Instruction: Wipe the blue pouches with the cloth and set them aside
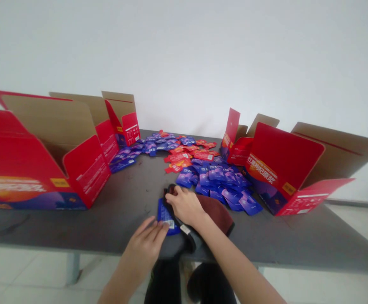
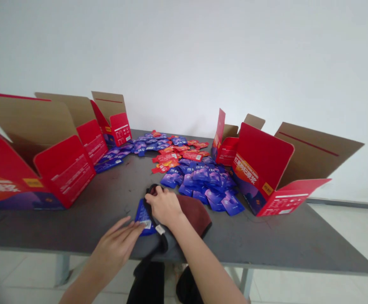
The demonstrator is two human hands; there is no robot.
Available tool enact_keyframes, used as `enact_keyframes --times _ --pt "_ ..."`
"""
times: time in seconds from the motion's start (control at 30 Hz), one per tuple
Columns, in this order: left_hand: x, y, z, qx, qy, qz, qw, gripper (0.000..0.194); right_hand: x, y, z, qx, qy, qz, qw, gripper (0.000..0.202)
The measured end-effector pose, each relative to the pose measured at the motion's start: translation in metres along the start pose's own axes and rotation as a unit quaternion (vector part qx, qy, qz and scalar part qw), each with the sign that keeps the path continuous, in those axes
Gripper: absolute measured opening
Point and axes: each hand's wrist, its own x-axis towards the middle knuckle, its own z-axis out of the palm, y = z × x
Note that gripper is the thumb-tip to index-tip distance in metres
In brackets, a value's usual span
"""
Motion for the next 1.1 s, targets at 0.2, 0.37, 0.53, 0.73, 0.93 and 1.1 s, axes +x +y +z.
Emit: enact_keyframes --times 0.2,0.37,0.53,0.73,0.93,1.1 --pt "0.005 0.003 -0.009 -0.003 -0.001 -0.028 1.000 0.037 -0.013 -0.009 -0.027 0.021 0.047 -0.022 0.998 0.029" --pt "0.008 0.008 -0.012 -0.022 -0.011 -0.039 0.999 0.034 -0.036 -0.025 -0.025 0.055 0.027 -0.082 0.995 0.024" --pt "0.008 0.009 -0.009 -0.029 -0.002 -0.014 0.999 0.038 -0.009 -0.006 -0.001 0.015 0.004 -0.040 0.999 0.026" --pt "0.011 0.006 -0.011 -0.049 -0.014 -0.044 0.998 0.035 -0.002 0.002 -0.018 0.015 0.012 0.008 1.000 0.031" --pt "0.015 0.008 -0.013 -0.038 -0.038 -0.053 0.997 0.031 -0.043 -0.019 -0.030 0.080 0.031 -0.056 0.995 0.025" --pt "0.013 0.007 -0.010 -0.044 -0.043 -0.019 0.998 0.034 -0.025 -0.008 -0.008 0.059 -0.019 -0.035 0.997 0.027"
